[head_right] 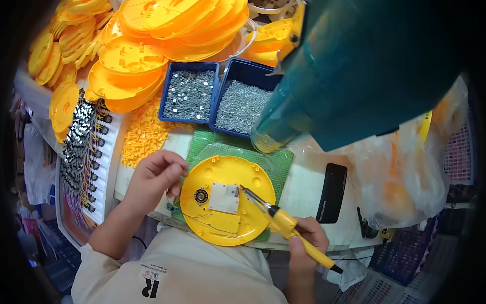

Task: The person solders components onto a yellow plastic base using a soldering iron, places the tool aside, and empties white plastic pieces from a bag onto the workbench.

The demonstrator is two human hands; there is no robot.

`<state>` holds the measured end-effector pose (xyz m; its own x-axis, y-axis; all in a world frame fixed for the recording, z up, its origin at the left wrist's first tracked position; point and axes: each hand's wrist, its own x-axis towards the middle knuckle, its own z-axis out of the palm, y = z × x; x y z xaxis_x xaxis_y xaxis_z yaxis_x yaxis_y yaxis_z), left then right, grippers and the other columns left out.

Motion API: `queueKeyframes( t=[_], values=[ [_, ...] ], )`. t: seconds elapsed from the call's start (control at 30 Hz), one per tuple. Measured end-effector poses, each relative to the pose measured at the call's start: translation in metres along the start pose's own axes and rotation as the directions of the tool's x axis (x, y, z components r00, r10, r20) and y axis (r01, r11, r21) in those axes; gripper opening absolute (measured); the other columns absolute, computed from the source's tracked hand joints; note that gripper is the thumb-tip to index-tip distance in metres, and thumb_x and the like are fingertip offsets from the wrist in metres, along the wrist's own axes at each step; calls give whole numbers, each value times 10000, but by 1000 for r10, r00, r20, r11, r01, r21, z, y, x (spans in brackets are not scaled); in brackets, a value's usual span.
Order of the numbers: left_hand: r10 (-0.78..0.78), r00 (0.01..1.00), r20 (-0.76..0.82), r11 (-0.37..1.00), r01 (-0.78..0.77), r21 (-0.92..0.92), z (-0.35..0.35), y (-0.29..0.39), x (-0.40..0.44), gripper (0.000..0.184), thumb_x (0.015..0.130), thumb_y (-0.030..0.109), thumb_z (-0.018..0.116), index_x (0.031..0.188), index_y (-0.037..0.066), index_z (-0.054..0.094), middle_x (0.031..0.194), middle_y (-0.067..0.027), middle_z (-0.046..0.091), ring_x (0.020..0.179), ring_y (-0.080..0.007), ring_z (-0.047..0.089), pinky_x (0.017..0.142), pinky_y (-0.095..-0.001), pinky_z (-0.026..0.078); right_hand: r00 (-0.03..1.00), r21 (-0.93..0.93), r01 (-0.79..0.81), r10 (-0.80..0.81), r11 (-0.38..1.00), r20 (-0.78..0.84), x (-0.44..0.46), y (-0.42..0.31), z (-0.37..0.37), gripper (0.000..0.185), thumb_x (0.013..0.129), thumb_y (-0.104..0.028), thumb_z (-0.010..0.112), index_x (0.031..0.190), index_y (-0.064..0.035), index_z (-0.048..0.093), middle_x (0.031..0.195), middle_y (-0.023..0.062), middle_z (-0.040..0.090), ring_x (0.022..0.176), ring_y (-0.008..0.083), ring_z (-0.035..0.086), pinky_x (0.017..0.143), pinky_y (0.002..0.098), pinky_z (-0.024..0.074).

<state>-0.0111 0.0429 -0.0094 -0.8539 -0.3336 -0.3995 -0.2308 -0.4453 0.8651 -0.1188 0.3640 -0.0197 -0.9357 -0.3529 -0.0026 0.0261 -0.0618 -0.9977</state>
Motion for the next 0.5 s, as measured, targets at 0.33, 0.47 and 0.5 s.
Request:
queueKeyframes(
  t=[0.33,0.47,0.5],
  values=[
    [356,880,316,463,-460,758,44,-4,12,109,856,60,743,964,51,728,853,-92,638,777,-259,645,669,-349,519,998,-307,61,-48,950,51,-1,-9,3,335,736,-64,672,1043,66,704,798,84,619,706,145,563,643,257,443],
    [416,827,380,334,-527,782,48,-7,19,88,861,106,722,904,41,682,858,-96,632,819,-289,644,706,-395,525,999,-293,34,-27,956,29,-3,-9,3,342,739,-55,670,1059,63,703,788,76,609,697,135,552,643,249,438],
    [419,819,391,320,-536,781,48,-8,20,90,856,106,724,898,40,679,857,-95,632,827,-291,641,718,-397,523,999,-279,31,-25,960,25,-3,-9,4,341,742,-54,669,1061,63,703,787,74,608,697,133,551,644,247,438]
  ],
)
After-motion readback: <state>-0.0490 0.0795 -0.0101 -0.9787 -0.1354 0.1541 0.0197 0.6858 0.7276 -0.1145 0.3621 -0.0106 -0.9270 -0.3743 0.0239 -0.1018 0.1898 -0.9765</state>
